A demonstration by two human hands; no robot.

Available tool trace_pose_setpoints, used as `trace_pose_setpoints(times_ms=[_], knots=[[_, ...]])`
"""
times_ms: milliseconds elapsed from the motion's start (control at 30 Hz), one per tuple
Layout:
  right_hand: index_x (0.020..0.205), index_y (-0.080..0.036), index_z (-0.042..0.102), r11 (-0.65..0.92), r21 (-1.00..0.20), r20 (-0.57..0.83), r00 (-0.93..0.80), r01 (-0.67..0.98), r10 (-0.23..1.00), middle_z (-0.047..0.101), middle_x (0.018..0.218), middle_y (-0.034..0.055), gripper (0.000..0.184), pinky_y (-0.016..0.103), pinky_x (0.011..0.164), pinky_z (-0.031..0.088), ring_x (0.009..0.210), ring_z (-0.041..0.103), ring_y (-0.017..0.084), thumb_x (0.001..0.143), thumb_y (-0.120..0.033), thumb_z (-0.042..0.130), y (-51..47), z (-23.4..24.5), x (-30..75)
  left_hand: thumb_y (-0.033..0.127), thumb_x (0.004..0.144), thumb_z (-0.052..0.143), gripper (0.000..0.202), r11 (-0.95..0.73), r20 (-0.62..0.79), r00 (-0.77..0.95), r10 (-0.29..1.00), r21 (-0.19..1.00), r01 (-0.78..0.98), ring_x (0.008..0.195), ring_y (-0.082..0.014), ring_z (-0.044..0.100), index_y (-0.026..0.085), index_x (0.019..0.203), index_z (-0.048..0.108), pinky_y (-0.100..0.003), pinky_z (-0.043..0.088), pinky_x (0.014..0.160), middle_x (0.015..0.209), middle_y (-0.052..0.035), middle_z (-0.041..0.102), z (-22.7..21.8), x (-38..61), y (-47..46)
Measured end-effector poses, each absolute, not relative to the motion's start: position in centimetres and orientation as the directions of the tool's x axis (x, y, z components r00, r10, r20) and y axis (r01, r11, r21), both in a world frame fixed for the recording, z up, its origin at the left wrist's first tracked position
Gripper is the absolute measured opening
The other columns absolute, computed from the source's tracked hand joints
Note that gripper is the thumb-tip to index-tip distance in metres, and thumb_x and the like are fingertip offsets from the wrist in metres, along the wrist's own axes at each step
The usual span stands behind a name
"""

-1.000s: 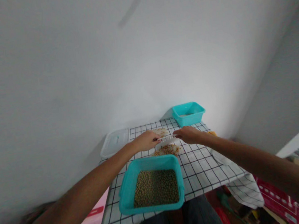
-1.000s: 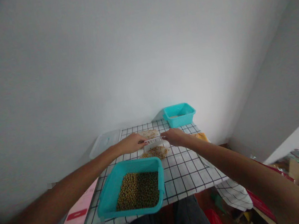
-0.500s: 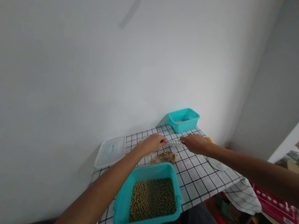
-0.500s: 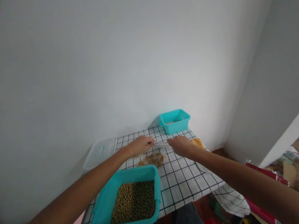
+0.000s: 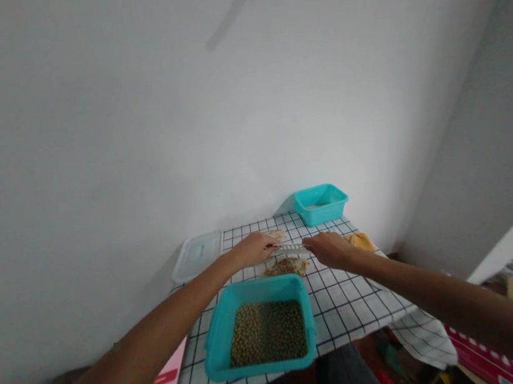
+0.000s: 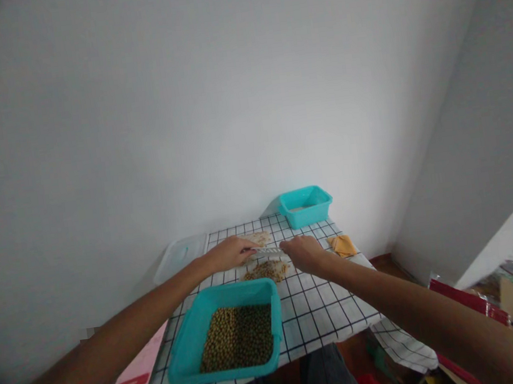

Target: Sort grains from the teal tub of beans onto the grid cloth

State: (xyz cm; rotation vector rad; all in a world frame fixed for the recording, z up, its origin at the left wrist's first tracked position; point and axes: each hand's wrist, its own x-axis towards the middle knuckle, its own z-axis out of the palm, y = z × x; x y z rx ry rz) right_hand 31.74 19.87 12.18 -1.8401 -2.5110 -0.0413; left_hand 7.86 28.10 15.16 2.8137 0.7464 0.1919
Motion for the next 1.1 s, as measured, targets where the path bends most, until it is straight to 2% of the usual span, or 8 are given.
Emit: trace_pose_setpoints(times_ms=[100, 267, 633, 933, 1100], knots=[[0.11, -0.023, 0.06, 0.327, -0.016, 0.055, -0.326, 0.945, 0.944, 0.069, 0.093, 0.0108, 0.031, 0.03, 0.066, 0.038, 0.083, 0.063, 0.022, 0.098, -0.03, 0.032, 21.5, 12.7, 31.7, 0.031, 0.091, 0.047, 0.028, -0.84, 0.076, 0.85, 0.521, 0.222, 0.495, 0.064, -0.0154, 0.062, 0.022, 0.095, 0.073, -0.024, 0.038, 0.06, 0.079, -0.0034, 0.074, 15.5, 7.2, 27.9], [0.109, -0.025, 0.061, 0.365, -0.049, 0.063, -0.362, 0.93, 0.93, 0.07, 0.094, 0.0084, 0.029, 0.028, 0.063, 0.035, 0.082, 0.064, 0.021, 0.098, -0.032, 0.035, 23.2, 12.8, 31.5, 0.031, 0.091, 0.048, 0.027, -0.843, 0.074, 0.849, 0.524, 0.19, 0.504, 0.064, -0.0158, 0.062, 0.021, 0.087, 0.073, -0.024, 0.037, 0.058, 0.076, -0.0034, 0.073, 15.2, 6.7, 27.5], [0.103, -0.022, 0.064, 0.415, -0.106, 0.05, -0.412, 0.904, 0.91, 0.071, 0.094, 0.0083, 0.026, 0.026, 0.066, 0.033, 0.085, 0.062, 0.017, 0.097, -0.03, 0.04, 21.8, 12.4, 31.5, 0.037, 0.092, 0.045, 0.031, -0.839, 0.057, 0.848, 0.527, 0.196, 0.508, 0.073, -0.0187, 0.065, 0.024, 0.094, 0.073, -0.026, 0.04, 0.066, 0.083, -0.0038, 0.075, 15.1, 6.3, 26.5], [0.109, -0.022, 0.062, 0.417, -0.107, 0.074, -0.411, 0.903, 0.909, 0.07, 0.097, 0.0091, 0.029, 0.027, 0.066, 0.034, 0.085, 0.062, 0.018, 0.098, -0.031, 0.036, 22.8, 12.4, 31.0, 0.036, 0.092, 0.045, 0.033, -0.806, 0.06, 0.813, 0.579, 0.194, 0.559, 0.064, -0.0182, 0.063, 0.021, 0.091, 0.073, -0.026, 0.037, 0.058, 0.075, -0.0057, 0.074, 15.2, 5.7, 26.2], [0.106, -0.021, 0.063, 0.427, -0.12, 0.067, -0.422, 0.896, 0.904, 0.07, 0.094, 0.0091, 0.027, 0.026, 0.066, 0.034, 0.083, 0.062, 0.017, 0.097, -0.03, 0.04, 23.4, 11.9, 30.5, 0.035, 0.091, 0.046, 0.031, -0.795, 0.048, 0.807, 0.589, 0.218, 0.567, 0.067, -0.0173, 0.064, 0.023, 0.095, 0.073, -0.025, 0.039, 0.06, 0.08, -0.0045, 0.075, 15.2, 5.3, 26.0]])
